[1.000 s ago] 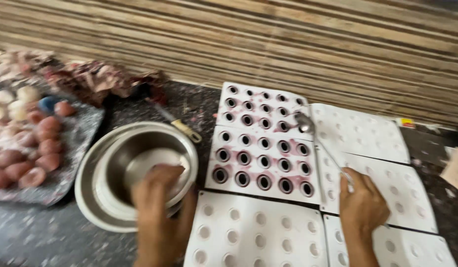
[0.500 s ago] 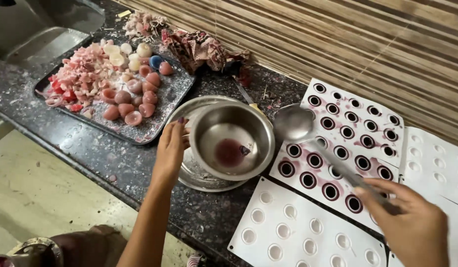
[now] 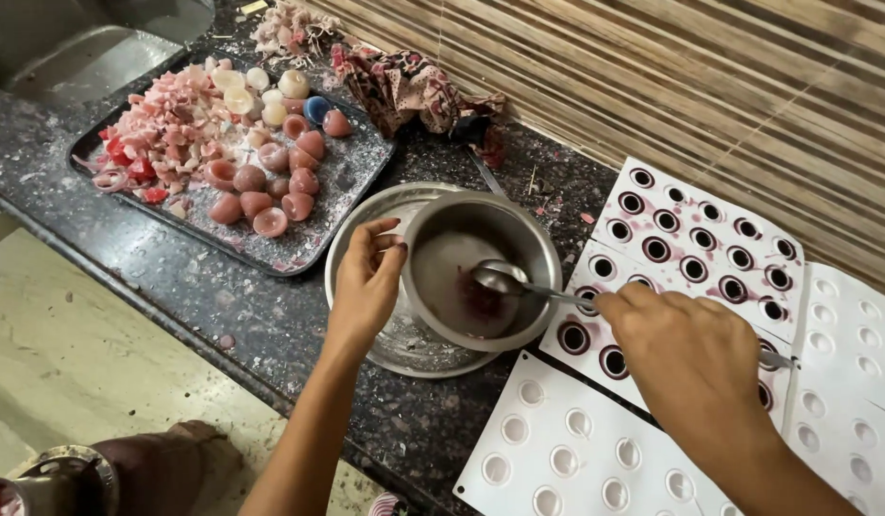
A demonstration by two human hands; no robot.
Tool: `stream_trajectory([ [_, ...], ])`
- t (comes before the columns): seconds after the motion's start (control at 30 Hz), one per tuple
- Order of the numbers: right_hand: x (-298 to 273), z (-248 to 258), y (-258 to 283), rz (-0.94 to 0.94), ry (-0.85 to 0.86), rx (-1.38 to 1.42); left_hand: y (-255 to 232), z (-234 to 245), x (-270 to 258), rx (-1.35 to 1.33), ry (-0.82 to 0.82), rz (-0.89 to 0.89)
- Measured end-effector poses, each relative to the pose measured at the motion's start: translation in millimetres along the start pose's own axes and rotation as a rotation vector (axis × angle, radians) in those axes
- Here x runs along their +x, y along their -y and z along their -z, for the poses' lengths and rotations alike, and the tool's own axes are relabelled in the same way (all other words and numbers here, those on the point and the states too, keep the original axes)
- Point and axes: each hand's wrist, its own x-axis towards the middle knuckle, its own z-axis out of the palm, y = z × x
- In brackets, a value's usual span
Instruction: Pouring wax and scent into molds.
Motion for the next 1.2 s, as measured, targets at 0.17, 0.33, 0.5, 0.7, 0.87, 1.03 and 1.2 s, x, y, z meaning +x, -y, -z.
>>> stream_trajectory([
  [0.17,6,-15,-1,0.048,-0.155,-0.083,0,-8,6,0.046,0.009,-0.081],
  [0.33,2,-15,-4,0.035,-0.170,0.028,-8,-24,12,0.055,0.026,-0.160],
  [0.5,3,-5,-13,-0.043,0.021,0.082,-29,-44,15,0.096,0.032,-0.202],
  [0.7,5,-12,-29,-0.115,0.106,0.138,-48,-68,5,0.120,0.067,-0.324],
  [0.87,11,-18,-47,0.153,-0.194,0.012,-50,-88,-3,0.301,0.024,-0.508],
  [1.03,35,-16,-61,0.250,-0.161,-0.100,-59,-89,-4,0.328,-0.002,-0.597],
  [1.2,51,-31,-73,0.290,-0.121,-0.067,-61,-89,-3,0.334,0.014,-0.597],
])
